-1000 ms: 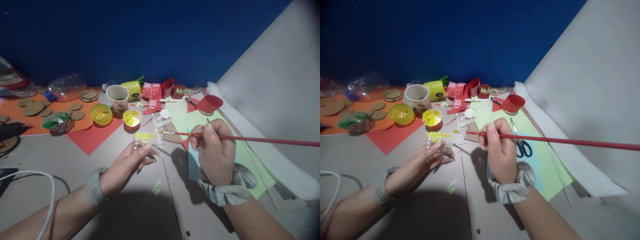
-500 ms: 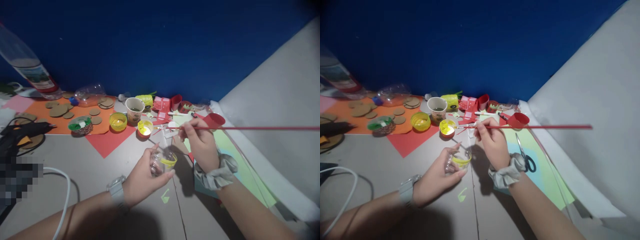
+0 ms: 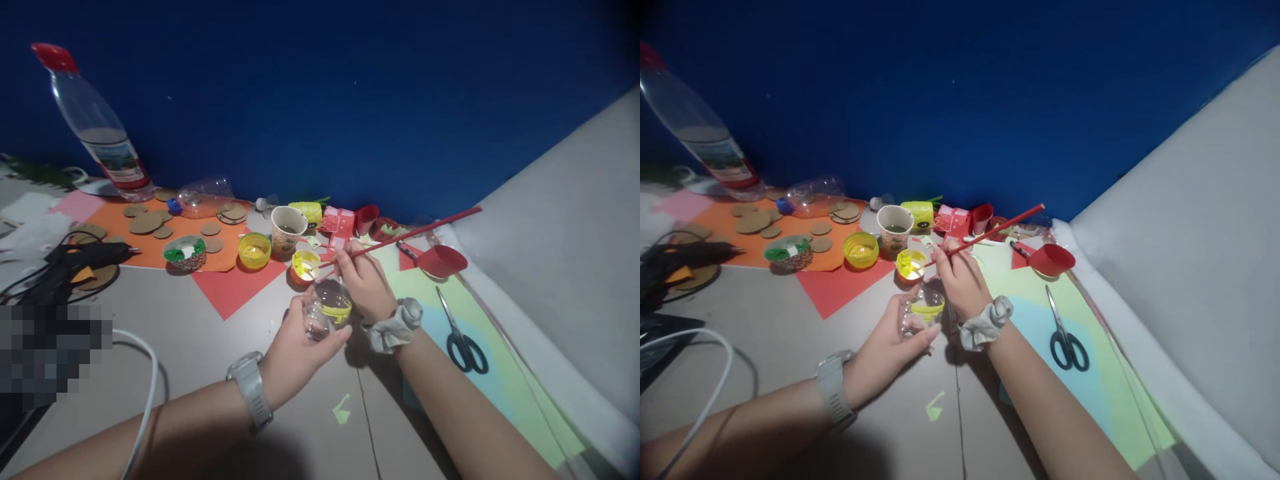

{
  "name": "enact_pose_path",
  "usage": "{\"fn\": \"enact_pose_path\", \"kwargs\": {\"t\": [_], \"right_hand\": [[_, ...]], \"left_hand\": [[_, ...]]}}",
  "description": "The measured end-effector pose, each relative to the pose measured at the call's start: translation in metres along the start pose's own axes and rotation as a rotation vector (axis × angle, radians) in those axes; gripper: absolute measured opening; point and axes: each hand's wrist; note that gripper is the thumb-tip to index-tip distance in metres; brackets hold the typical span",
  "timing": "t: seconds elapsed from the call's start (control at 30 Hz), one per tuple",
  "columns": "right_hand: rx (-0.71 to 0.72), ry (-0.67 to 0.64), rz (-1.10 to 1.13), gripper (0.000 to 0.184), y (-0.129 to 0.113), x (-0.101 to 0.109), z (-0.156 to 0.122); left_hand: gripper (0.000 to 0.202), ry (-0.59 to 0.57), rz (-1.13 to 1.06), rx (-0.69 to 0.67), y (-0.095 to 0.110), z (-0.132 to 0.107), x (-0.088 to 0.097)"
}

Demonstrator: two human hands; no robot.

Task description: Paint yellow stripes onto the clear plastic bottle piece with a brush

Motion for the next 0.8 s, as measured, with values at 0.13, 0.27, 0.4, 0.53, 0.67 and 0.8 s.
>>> {"fn": "enact_pose_path", "kwargs": {"t": [0.13,0.27,0.4,0.53,0.67,0.8], "right_hand": [[-0.042,0.012,0.022,0.034,0.0041,0.0015,0.0003],[-0.015,0.020,0.078,0.030,0.0037,-0.0013,0.0008],[-0.007,-0.021,0.060,0.032,0.0022,-0.0018,0.0008],[-0.012,0.029,0.096,0.031,0.0018,-0.0018,0.0007],[-0.023,-0.036,0.069,0.033,0.0016,-0.0023,0.0005],[-0.034,0.005,0.069,0.032,0.0014,-0.0015,0.0005]], "left_hand": [[0.070,0.008,-0.019,0.008,-0.0019,0.0012,-0.0002],[0.071,0.007,-0.031,-0.010,-0.0035,0.0025,-0.0005],[0.070,0.005,-0.057,-0.014,-0.0044,0.0031,-0.0005],[0.072,0.004,-0.048,0.007,-0.0053,0.0033,-0.0002],[0.069,0.006,-0.050,0.014,-0.0057,0.0034,-0.0005],[0.068,0.009,-0.043,0.025,-0.0044,0.0031,-0.0009]]}}
Point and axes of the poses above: each hand's wrist, its own z-axis towards the middle knuckle, its own x-axis out of the back of the hand, y = z × x, and after that the axes turned 4 degrees about -z, right-handed
